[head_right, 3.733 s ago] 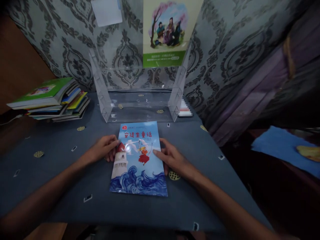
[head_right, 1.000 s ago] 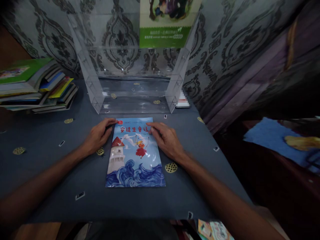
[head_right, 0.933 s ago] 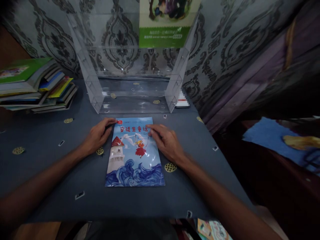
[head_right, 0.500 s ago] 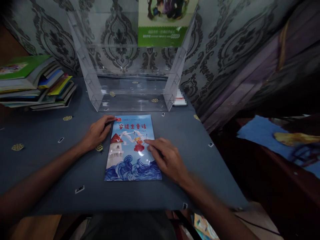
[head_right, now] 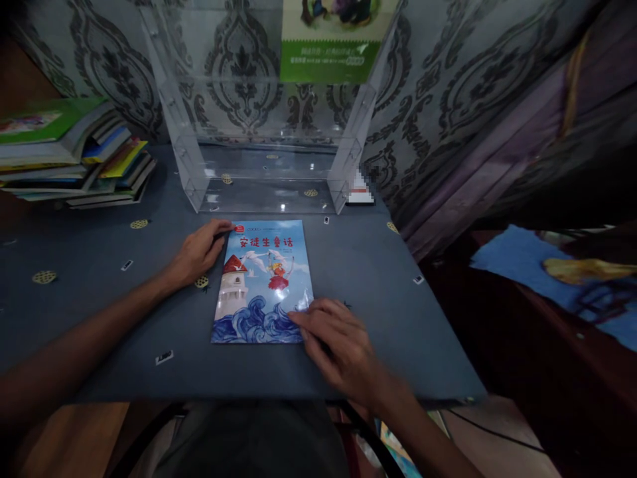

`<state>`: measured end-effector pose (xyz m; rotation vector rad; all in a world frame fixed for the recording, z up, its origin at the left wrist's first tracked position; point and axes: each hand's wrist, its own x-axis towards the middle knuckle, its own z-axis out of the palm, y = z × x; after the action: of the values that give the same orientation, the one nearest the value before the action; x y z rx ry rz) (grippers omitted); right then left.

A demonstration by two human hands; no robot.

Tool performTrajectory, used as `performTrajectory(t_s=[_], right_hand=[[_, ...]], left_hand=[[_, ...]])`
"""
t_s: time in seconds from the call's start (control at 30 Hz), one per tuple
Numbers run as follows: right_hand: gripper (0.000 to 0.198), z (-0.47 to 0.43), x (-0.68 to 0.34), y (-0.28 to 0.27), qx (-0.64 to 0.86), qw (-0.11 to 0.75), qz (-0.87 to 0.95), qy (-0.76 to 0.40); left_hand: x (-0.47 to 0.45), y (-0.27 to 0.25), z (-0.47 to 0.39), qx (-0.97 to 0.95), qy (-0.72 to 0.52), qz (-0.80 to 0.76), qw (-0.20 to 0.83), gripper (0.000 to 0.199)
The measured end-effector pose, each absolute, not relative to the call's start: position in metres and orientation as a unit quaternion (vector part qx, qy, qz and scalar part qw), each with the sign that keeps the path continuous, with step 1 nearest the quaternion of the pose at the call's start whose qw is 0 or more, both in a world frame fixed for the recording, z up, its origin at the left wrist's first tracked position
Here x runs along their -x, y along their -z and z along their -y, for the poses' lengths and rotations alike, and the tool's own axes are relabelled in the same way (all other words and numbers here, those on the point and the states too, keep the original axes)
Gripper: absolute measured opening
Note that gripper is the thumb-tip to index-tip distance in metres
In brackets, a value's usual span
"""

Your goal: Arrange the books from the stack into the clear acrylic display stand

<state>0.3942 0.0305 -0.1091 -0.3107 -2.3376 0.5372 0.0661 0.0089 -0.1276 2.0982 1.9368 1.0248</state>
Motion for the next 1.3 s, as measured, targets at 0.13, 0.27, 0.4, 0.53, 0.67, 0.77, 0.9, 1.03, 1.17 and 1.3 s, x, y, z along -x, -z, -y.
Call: performTrajectory(t_s=[0.13,0.27,0.4,0.53,0.67,0.77,0.9,1.03,1.17,1.3], right_hand=[[0.048,-0.028,-0.393,0.108,0.102,0.330,0.917,-0.197],[0.043,-0.022,-0.385,0.102,0.072,0.301,0.934,-0.177],[0.036,-0.009,-0.364,0.095,0.019,0.238,0.958,-0.160],[0.035,0.004,-0.341,0.098,-0.019,0.193,0.969,-0.151],[0.032,0.005,-0.334,0.102,-0.021,0.187,0.970,-0.155],[0.031,0.002,-0.339,0.099,-0.011,0.206,0.964,-0.171],[0.032,-0.006,-0.358,0.095,0.023,0.221,0.956,-0.190],[0.038,-0.018,-0.386,0.102,0.074,0.273,0.939,-0.196],[0.038,-0.026,-0.407,0.110,0.139,0.321,0.918,-0.190],[0.042,-0.027,-0.408,0.110,0.153,0.320,0.911,-0.209]], left_hand=[[-0.066,0.127,-0.008,-0.694,-0.334,-0.635,0.055,0.028],[-0.065,0.127,-0.008,-0.698,-0.326,-0.635,0.055,0.029],[-0.065,0.127,-0.008,-0.699,-0.322,-0.637,0.051,0.030],[-0.065,0.127,-0.008,-0.702,-0.321,-0.634,0.051,0.031],[-0.066,0.127,-0.008,-0.703,-0.326,-0.630,0.051,0.030],[-0.066,0.127,-0.007,-0.705,-0.324,-0.629,0.052,0.030],[-0.064,0.129,-0.008,-0.707,-0.318,-0.631,0.046,0.030],[-0.063,0.129,-0.008,-0.709,-0.315,-0.630,0.045,0.030],[-0.063,0.127,-0.008,-0.713,-0.310,-0.627,0.048,0.031],[-0.063,0.126,-0.007,-0.713,-0.311,-0.627,0.049,0.031]])
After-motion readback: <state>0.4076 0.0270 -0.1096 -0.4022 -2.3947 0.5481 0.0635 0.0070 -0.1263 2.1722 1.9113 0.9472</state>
